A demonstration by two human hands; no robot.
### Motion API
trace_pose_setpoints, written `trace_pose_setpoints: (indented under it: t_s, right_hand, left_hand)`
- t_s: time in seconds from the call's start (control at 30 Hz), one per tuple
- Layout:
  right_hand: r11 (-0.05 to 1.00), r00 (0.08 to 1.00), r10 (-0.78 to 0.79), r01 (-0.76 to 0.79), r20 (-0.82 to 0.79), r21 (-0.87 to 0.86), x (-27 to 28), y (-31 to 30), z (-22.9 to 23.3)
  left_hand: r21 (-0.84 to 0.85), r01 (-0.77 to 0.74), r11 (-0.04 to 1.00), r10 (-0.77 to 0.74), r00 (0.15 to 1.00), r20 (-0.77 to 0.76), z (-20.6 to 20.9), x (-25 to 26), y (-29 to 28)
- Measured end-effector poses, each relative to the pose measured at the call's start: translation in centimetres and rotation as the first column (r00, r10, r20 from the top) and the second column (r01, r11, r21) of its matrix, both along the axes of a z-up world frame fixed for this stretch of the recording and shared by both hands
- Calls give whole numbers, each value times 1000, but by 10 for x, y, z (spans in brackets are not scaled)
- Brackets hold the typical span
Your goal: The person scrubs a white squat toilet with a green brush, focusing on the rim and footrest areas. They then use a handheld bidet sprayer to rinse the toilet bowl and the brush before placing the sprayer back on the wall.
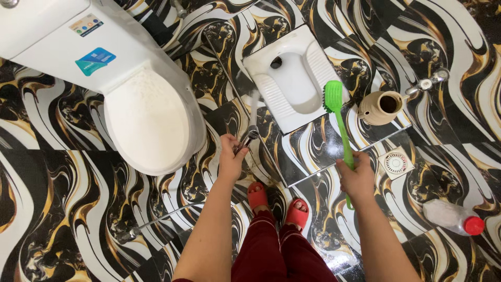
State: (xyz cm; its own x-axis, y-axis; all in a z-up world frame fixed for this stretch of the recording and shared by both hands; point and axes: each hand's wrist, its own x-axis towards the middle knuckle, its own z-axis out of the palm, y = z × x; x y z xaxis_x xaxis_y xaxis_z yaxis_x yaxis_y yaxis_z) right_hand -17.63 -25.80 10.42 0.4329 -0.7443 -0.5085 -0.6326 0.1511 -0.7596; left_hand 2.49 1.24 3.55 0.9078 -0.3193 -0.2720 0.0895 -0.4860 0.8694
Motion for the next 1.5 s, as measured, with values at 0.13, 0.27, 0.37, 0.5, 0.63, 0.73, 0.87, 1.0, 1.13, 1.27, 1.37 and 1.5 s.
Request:
trace_pose_setpoints:
  t_s: [0.13,0.27,0.37,0.5,0.63,0.73,0.87,1.0,1.13,1.27,1.37,1.5]
  right_hand:
    - [1000,1000,17,-17,-20,-22,13,8,5]
    - [999,999,14,-15,-48,-31,28,14,11]
    - [999,998,12,-15,-59,-40,34,19,14]
    - [998,998,9,-12,-59,-54,40,21,13]
    - [997,1000,-3,1,-31,-74,43,25,7]
    - [998,1000,-21,20,-10,-63,47,29,2]
    - [999,998,-54,54,-20,-4,57,37,0]
    - [1000,997,-8,6,-71,-29,65,43,2]
    - [999,998,-44,43,-55,-20,74,47,2]
    - [995,995,1,-11,-99,-96,71,46,-1]
    - [983,992,47,-66,-117,-171,67,42,-6]
    - [977,989,49,-76,-138,-201,61,42,-14]
  left_hand:
    - [-169,41,985,-45,999,-21,-8,13,6]
    - [-158,68,985,-70,998,-9,-9,27,8]
    - [-105,72,992,-72,997,-1,-9,35,8]
    - [-90,57,994,-59,998,-19,-9,46,8]
    - [-62,34,997,-31,999,37,-6,57,12]
    - [-46,28,999,-24,996,87,-3,68,14]
    - [-6,32,999,-32,997,63,3,81,17]
    - [-6,34,999,-34,999,36,7,88,15]
    - [-86,79,993,-78,997,22,7,95,12]
    - [-99,113,989,-114,993,-1,7,98,8]
    - [-60,100,993,-101,995,-19,9,101,7]
    - [-134,75,988,-78,997,-15,10,107,8]
